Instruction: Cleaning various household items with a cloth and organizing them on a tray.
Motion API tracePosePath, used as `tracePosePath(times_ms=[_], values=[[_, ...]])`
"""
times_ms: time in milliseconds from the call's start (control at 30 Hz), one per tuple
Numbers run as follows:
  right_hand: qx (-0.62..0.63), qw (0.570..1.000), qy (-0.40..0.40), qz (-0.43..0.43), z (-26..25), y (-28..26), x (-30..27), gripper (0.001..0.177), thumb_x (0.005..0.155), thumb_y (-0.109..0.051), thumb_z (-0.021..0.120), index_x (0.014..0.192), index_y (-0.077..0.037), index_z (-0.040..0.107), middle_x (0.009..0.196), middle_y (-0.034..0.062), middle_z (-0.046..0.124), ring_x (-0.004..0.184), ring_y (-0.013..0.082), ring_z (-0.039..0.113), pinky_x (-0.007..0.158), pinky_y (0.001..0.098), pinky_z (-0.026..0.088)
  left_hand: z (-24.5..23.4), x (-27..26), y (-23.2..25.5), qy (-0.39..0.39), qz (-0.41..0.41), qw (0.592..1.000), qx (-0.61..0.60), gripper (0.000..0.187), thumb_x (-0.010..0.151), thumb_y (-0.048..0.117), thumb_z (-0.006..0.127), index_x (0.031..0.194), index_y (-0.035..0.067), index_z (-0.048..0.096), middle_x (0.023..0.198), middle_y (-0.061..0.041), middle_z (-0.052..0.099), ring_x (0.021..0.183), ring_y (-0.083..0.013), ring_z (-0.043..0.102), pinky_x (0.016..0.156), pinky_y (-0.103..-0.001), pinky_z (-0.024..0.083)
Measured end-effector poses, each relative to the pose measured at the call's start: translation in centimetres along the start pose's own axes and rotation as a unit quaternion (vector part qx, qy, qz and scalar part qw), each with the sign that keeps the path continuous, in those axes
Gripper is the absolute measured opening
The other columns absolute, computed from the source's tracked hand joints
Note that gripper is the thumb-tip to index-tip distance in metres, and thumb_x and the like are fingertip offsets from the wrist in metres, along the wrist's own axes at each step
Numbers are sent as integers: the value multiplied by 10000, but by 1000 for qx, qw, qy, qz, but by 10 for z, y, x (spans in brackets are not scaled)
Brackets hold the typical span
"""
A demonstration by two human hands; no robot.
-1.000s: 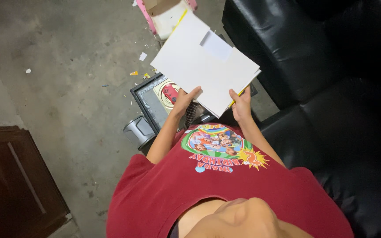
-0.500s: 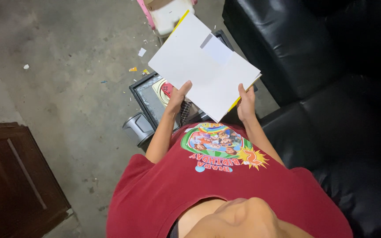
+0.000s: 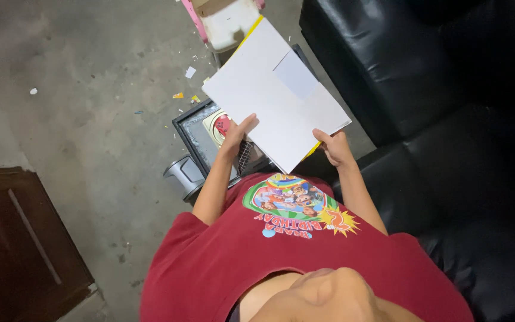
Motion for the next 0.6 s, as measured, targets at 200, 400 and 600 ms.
tracePosePath(times_ms=[200,400,600], values=[[29,999,-24,17,-11,3,3,424,965,-26,677,1354,38,521,1227,134,658,1062,232,707,843,362,626,17,-9,-7,-65,-62,996,20,494,860,271,754,1233,-30,635,1106,-87,709,1009,-197,688,906,-344,549],[126,990,43,50,4,24,-3,499,908,-30,653,1378,-29,484,1291,113,635,1122,260,663,895,428,590,33,-3,-26,-79,-38,995,47,441,925,229,691,1273,-34,631,1176,-71,701,1062,-151,650,937,-316,518],[194,976,-2,98,-16,24,-8,556,986,-169,623,1473,64,486,1354,176,647,1184,267,669,1004,405,535,0,0,-49,-146,-77,983,81,394,950,188,674,1276,-32,667,1189,-72,713,1066,-161,643,947,-328,510]])
Point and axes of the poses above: each hand's wrist, its own x-axis towards the middle knuckle, its own z-axis out of the palm, y = z × x, the point moved 9 cm from there along x, towards the middle knuckle
